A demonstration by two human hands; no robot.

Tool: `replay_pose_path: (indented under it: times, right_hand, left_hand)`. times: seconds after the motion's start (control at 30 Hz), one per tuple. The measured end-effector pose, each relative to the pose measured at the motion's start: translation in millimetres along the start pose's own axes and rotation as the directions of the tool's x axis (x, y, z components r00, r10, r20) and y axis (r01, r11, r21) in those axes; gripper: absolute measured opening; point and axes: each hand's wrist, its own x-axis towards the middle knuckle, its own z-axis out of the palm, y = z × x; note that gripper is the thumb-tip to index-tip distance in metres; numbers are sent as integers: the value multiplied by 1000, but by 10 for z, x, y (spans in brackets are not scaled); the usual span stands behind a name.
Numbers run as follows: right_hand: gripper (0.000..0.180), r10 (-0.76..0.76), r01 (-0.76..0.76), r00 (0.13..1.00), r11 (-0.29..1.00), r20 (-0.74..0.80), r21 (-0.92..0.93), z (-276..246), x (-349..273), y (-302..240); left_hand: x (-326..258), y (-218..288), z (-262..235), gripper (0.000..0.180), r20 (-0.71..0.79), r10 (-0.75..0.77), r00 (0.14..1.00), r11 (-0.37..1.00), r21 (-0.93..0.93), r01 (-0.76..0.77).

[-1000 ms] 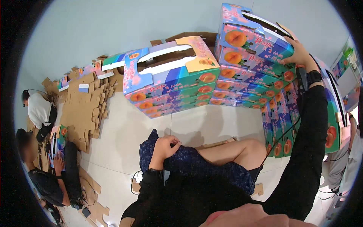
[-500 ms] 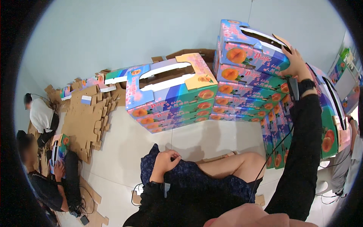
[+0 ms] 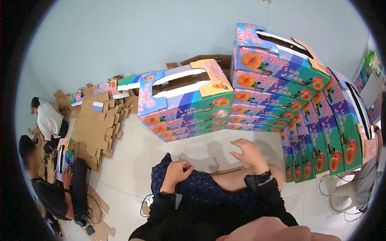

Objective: The person is sitting on the floor and stacking cardboard fruit boxes that feature a peach design.

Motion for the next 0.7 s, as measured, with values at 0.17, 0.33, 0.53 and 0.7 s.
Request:
replay_pose_path:
  times: [0.17,0.33,0.53,0.7]
  right_hand:
    - [43,134,-137,957,990,256,-3,437,-110,442]
    - [48,209,-215,924,976,320,-17,467,-159,450]
    - [56,254,-365,738,930,625,53,421,-60,491]
    - [62,227,-267,828,964,513,3,484,59,534]
  left_hand:
    - [-11,18,15,18,29,6,1000,997,78,-8]
    - [-43,70,-47,22,26,-58,998,995,85,55]
    - [133,254,-302,41,-94,108,990,992,80,-101]
    - [804,553,-749,48,-321,416,851,886,353,-300]
